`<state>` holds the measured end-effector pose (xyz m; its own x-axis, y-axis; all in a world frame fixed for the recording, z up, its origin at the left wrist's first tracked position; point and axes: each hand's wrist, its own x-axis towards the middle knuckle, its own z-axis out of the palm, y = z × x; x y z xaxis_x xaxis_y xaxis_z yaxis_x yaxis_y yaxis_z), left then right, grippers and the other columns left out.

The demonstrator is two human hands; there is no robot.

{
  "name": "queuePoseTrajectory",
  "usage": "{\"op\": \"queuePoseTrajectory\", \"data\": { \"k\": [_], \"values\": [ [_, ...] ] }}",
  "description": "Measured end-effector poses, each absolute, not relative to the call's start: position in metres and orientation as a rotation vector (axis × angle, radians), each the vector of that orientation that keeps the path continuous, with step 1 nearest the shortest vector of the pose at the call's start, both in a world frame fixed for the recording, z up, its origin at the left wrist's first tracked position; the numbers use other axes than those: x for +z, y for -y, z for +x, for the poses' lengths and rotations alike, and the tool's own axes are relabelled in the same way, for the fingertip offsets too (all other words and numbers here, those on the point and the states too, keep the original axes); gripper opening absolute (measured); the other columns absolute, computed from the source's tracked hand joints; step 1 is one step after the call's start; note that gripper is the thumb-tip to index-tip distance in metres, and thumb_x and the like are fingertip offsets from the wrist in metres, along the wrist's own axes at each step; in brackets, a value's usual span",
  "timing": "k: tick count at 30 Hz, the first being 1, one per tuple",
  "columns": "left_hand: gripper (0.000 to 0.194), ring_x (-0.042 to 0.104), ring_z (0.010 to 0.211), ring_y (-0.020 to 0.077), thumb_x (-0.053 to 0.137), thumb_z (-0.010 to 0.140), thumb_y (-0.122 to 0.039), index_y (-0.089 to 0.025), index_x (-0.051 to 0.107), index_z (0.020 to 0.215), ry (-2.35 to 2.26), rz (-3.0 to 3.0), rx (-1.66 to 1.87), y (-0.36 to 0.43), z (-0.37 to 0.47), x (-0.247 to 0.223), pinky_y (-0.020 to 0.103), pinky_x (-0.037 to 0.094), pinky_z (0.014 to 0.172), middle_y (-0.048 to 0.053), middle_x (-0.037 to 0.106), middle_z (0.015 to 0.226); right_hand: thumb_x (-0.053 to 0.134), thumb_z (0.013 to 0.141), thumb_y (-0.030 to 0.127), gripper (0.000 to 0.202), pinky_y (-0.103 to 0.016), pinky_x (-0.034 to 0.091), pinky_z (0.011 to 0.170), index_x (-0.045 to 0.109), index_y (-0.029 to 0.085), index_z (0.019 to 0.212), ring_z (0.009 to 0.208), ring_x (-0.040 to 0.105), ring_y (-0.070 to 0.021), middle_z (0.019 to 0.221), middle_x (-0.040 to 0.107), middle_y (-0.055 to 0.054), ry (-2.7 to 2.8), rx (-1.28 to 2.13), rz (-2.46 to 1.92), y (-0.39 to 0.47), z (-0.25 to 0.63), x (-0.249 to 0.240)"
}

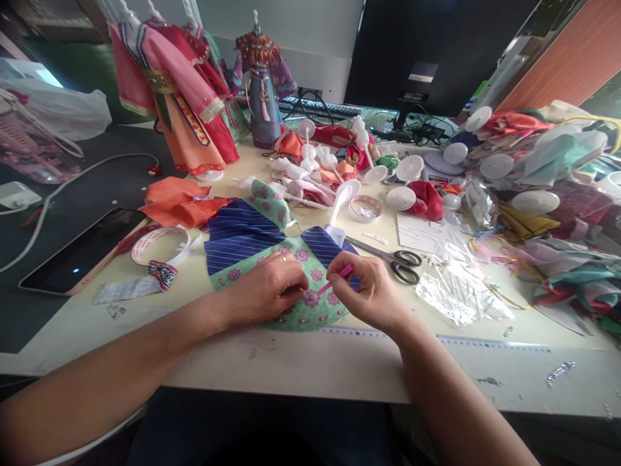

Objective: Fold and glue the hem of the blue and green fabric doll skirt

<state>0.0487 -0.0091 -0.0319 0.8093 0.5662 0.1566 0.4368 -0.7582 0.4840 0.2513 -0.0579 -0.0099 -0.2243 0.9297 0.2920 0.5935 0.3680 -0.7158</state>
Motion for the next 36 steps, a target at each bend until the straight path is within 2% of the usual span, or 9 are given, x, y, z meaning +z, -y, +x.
{"op": "queuePoseTrajectory", "data": {
  "k": [10,14,19,24,30,36],
  "values": [
    [0.011,0.054,0.085,0.0198,0.053,0.085,-0.012,-0.016,0.063,0.083,-0.727,2.601,0.392,0.009,0.049,-0.034,0.038,0.037,0.088,0.004,0.065,0.083,0.054,0.079,0.018,0.012,-0.022,0.038,0.051,0.058,0.018,0.068,0.054,0.047,-0.0091,0.059,0.054,0.003,1.906,0.605,-1.375,0.058,0.251,-0.01],
    [0.017,0.055,0.088,0.0219,0.05,0.089,-0.016,-0.016,0.067,0.087,-0.68,2.685,0.337,0.011,0.049,-0.033,0.04,0.036,0.089,0.007,0.065,0.088,0.054,0.08,0.018,0.013,-0.022,0.038,0.051,0.058,0.018,0.068,0.054,0.046,-0.0084,0.059,0.054,0.003,1.902,0.613,-1.385,0.058,0.251,-0.01],
    [0.026,0.055,0.09,0.0262,0.043,0.09,-0.014,-0.013,0.068,0.091,-0.56,2.917,0.281,0.018,0.047,-0.029,0.042,0.035,0.085,0.011,0.065,0.093,0.054,0.081,0.018,0.013,-0.021,0.038,0.048,0.057,0.017,0.068,0.052,0.045,-0.0077,0.058,0.052,0.004,1.867,0.656,-1.401,0.058,0.251,-0.01],
    [0.021,0.054,0.09,0.0272,0.047,0.086,-0.013,-0.011,0.067,0.094,-0.51,3.064,0.271,0.027,0.045,-0.025,0.041,0.034,0.083,0.011,0.064,0.091,0.054,0.079,0.016,0.013,-0.02,0.038,0.048,0.057,0.017,0.067,0.052,0.046,-0.0072,0.057,0.052,0.004,1.843,0.677,-1.418,0.057,0.251,-0.01],
    [0.01,0.051,0.081,0.0232,0.054,0.084,-0.017,-0.013,0.064,0.083,-0.513,3.179,0.364,0.031,0.047,-0.032,0.038,0.036,0.081,0.007,0.061,0.083,0.054,0.08,0.017,0.013,-0.02,0.037,0.048,0.056,0.018,0.067,0.054,0.046,-0.0072,0.059,0.053,0.004,1.837,0.687,-1.436,0.057,0.25,-0.009],
    [0.013,0.052,0.081,0.0246,0.051,0.086,-0.012,-0.011,0.064,0.084,-0.494,3.258,0.397,0.036,0.05,-0.037,0.041,0.035,0.085,0.008,0.06,0.082,0.055,0.08,0.018,0.015,-0.021,0.035,0.048,0.056,0.018,0.065,0.053,0.045,-0.0073,0.058,0.052,0.004,1.783,0.737,-1.428,0.056,0.251,-0.01]
  ]
}}
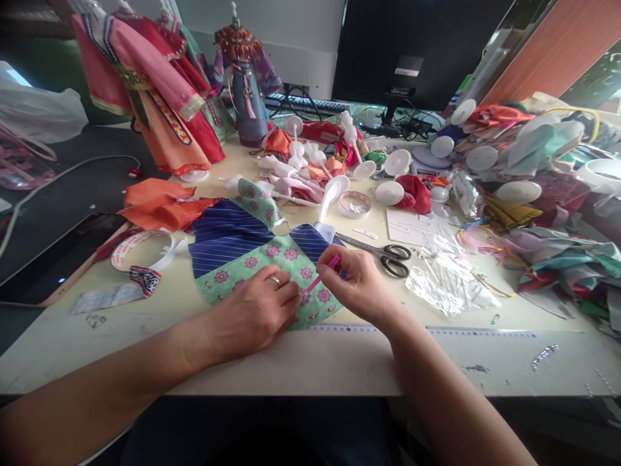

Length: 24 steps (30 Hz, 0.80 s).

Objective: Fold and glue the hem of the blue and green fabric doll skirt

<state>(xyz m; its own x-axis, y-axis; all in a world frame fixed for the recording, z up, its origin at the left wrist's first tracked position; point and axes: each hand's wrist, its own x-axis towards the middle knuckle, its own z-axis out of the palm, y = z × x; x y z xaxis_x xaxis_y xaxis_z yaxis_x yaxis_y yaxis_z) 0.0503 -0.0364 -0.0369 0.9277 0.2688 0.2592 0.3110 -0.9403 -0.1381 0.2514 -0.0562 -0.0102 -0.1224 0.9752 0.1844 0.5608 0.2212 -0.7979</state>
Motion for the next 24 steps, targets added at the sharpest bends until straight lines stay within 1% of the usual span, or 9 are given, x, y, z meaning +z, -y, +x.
{"op": "queuePoseTrajectory", "data": {
  "k": [5,9,12,18,24],
  "values": [
    [0.016,0.052,0.082,0.0253,0.049,0.087,-0.011,-0.012,0.065,0.081,0.418,-2.9,-0.384,0.037,0.051,-0.038,0.043,0.035,0.085,0.008,0.06,0.082,0.054,0.077,0.018,0.014,-0.022,0.032,0.043,0.057,0.019,0.064,0.045,0.042,-0.0074,0.048,0.049,0.006,1.514,0.761,-1.378,0.051,0.255,-0.014],
    [0.02,0.053,0.084,0.0243,0.046,0.091,-0.016,-0.012,0.065,0.088,0.514,-3.026,-0.425,0.033,0.047,-0.033,0.041,0.038,0.085,0.008,0.061,0.084,0.056,0.073,0.015,0.012,-0.023,0.035,0.045,0.058,0.019,0.063,0.043,0.044,-0.0076,0.045,0.05,0.006,1.337,0.672,-1.339,0.049,0.257,-0.014],
    [0.021,0.053,0.085,0.0232,0.045,0.091,-0.017,-0.013,0.065,0.09,0.594,-3.117,-0.38,0.03,0.045,-0.028,0.039,0.039,0.085,0.007,0.061,0.086,0.055,0.073,0.014,0.013,-0.023,0.037,0.047,0.058,0.019,0.062,0.044,0.044,-0.0077,0.045,0.051,0.006,1.303,0.619,-1.338,0.049,0.256,-0.013],
    [0.025,0.053,0.086,0.023,0.039,0.094,-0.018,-0.011,0.063,0.098,0.548,-3.084,-0.332,0.033,0.046,-0.032,0.04,0.039,0.086,0.008,0.061,0.09,0.058,0.075,0.015,0.012,-0.024,0.038,0.046,0.06,0.02,0.064,0.044,0.047,-0.0086,0.049,0.054,0.005,1.128,0.547,-1.225,0.044,0.26,-0.014],
    [0.025,0.054,0.082,0.0231,0.041,0.094,-0.02,-0.01,0.064,0.094,0.502,-2.989,-0.407,0.036,0.05,-0.035,0.041,0.038,0.084,0.008,0.062,0.086,0.062,0.078,0.025,0.006,-0.026,0.045,0.051,0.06,0.022,0.073,0.052,0.051,-0.0109,0.058,0.057,0.003,0.929,0.375,-1.154,0.031,0.277,-0.016]
  ]
}}
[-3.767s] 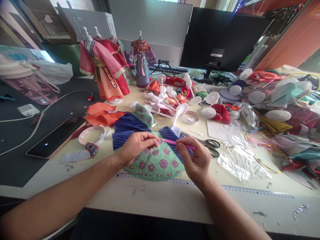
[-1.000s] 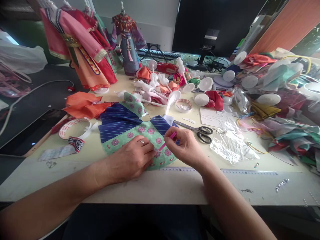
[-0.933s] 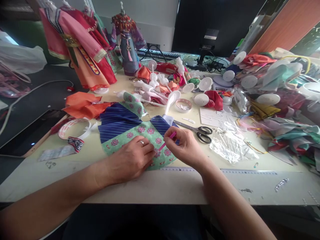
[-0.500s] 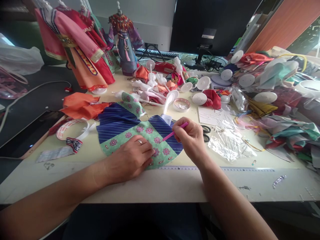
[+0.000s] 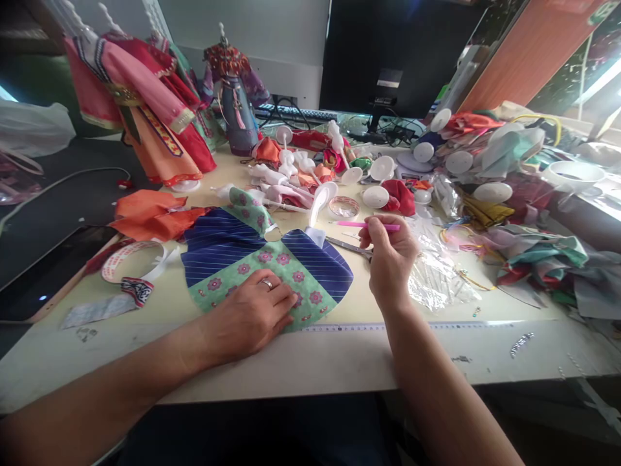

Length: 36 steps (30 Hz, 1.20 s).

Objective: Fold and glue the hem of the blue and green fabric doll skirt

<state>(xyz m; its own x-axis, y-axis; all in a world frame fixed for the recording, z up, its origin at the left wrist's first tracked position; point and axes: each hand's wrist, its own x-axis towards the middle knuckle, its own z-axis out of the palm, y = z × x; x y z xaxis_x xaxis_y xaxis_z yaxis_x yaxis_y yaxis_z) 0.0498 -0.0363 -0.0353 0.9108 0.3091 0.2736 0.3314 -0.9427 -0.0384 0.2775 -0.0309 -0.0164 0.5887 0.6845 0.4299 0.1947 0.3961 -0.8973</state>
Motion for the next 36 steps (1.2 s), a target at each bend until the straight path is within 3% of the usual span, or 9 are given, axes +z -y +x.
{"op": "queuePoseTrajectory", "data": {
  "k": [4,13,36],
  "values": [
    [0.024,0.053,0.075,0.0215,0.042,0.093,-0.021,-0.012,0.064,0.09,0.502,-2.983,-0.415,0.034,0.049,-0.032,0.04,0.039,0.082,0.006,0.062,0.079,0.062,0.077,0.029,0.009,-0.027,0.046,0.053,0.061,0.02,0.077,0.053,0.054,-0.0116,0.062,0.06,0.001,1.02,0.305,-1.311,0.017,0.288,-0.023],
    [0.018,0.049,0.067,0.0171,0.046,0.086,-0.008,-0.016,0.058,0.074,0.452,-2.92,-0.606,0.027,0.047,-0.034,0.035,0.04,0.082,0.002,0.058,0.069,0.051,0.082,0.033,0.018,-0.034,0.049,0.068,0.064,0.019,0.084,0.071,0.064,-0.0206,0.076,0.069,-0.005,1.439,0.062,-1.622,-0.019,0.281,-0.036],
    [0.016,0.049,0.069,0.0175,0.047,0.084,-0.005,-0.016,0.058,0.079,0.495,-2.988,-0.647,0.028,0.045,-0.032,0.036,0.042,0.083,0.003,0.057,0.072,0.051,0.082,0.031,0.016,-0.035,0.047,0.073,0.062,0.02,0.082,0.075,0.064,-0.0219,0.078,0.069,-0.006,1.538,0.026,-1.622,-0.023,0.283,-0.05]
  ]
}}
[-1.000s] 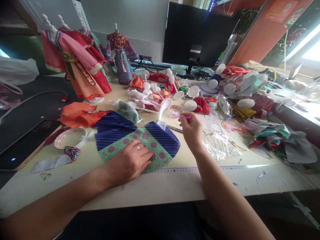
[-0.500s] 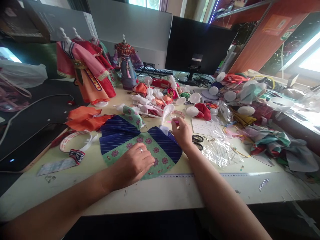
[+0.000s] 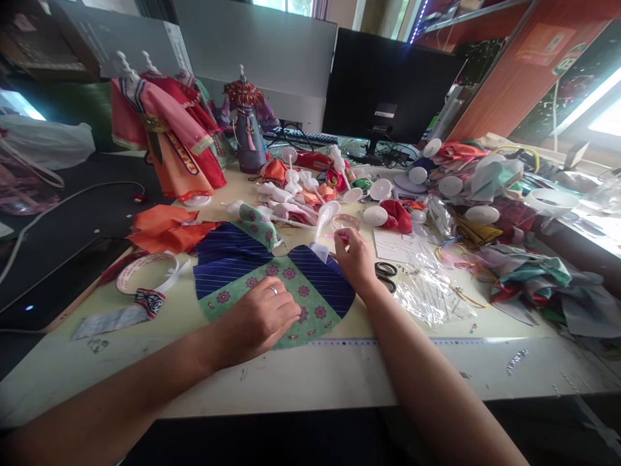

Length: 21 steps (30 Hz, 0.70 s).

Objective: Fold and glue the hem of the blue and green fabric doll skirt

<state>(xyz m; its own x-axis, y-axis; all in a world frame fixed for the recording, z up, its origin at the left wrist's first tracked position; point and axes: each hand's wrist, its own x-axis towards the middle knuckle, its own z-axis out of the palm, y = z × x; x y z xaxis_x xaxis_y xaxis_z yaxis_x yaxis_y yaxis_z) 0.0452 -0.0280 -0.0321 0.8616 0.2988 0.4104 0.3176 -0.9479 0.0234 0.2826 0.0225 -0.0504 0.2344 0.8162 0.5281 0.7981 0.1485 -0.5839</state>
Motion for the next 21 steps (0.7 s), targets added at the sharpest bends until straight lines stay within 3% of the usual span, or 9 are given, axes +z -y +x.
{"op": "queuePoseTrajectory", "data": {
  "k": [11,21],
  "values": [
    [0.021,0.053,0.071,0.0177,0.044,0.091,-0.016,-0.015,0.06,0.076,0.5,-2.99,-0.666,0.024,0.046,-0.033,0.036,0.042,0.081,0.004,0.06,0.071,0.057,0.08,0.028,0.011,-0.032,0.048,0.066,0.063,0.019,0.079,0.065,0.064,-0.0174,0.066,0.065,-0.001,1.401,0.03,-1.556,0.019,0.29,-0.019],
    [0.018,0.056,0.098,0.0239,0.048,0.091,-0.022,-0.013,0.064,0.089,0.379,-3.18,-0.687,0.029,0.049,-0.034,0.042,0.04,0.092,0.008,0.068,0.094,0.06,0.081,0.022,0.009,-0.028,0.047,0.057,0.063,0.021,0.073,0.06,0.058,-0.0146,0.063,0.06,0.001,1.515,0.295,-1.46,0.102,0.282,-0.018]
  ]
}}
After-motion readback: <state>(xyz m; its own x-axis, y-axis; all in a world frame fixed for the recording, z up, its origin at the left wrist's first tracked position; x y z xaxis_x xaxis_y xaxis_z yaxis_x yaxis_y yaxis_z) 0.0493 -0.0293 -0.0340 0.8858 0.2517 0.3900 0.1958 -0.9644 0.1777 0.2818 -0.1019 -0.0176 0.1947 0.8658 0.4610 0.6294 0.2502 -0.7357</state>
